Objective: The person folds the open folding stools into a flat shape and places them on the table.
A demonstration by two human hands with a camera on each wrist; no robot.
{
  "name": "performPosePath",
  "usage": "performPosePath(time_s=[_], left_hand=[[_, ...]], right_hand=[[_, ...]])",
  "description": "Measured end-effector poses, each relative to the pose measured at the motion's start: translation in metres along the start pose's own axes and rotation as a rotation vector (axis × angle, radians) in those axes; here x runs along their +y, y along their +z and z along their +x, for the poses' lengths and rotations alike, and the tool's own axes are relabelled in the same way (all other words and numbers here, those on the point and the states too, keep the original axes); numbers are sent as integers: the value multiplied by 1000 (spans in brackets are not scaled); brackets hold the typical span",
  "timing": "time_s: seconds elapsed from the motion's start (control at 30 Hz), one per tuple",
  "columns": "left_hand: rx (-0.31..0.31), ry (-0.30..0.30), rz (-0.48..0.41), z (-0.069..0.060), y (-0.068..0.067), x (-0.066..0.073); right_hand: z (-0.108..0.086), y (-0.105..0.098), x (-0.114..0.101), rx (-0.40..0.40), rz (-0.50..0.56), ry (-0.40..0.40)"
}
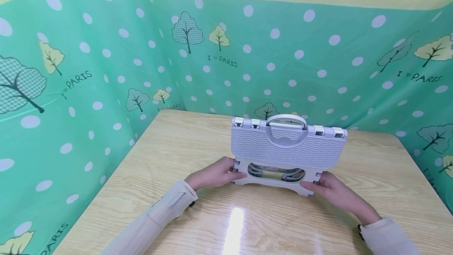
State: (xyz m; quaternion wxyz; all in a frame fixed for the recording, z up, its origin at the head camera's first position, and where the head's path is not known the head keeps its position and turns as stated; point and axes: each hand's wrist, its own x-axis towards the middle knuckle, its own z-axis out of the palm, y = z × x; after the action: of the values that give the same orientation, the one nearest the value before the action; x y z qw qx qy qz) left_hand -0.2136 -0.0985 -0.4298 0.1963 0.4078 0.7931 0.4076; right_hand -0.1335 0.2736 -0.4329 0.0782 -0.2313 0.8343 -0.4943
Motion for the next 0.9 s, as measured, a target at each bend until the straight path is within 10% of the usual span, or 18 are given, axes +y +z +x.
performPosePath(time_s=[0.37,0.73,0.9], left_hand=[[10,-9,-15,-1,1,2],[142,-134,224,-8,-30,-3],[118,-78,156,-6,-28,-4]], right_hand=[[1,-1,-3,-22,5,31],[-11,-30,-23,36,-366,230],[-9,-28,-21,86,-278,140]])
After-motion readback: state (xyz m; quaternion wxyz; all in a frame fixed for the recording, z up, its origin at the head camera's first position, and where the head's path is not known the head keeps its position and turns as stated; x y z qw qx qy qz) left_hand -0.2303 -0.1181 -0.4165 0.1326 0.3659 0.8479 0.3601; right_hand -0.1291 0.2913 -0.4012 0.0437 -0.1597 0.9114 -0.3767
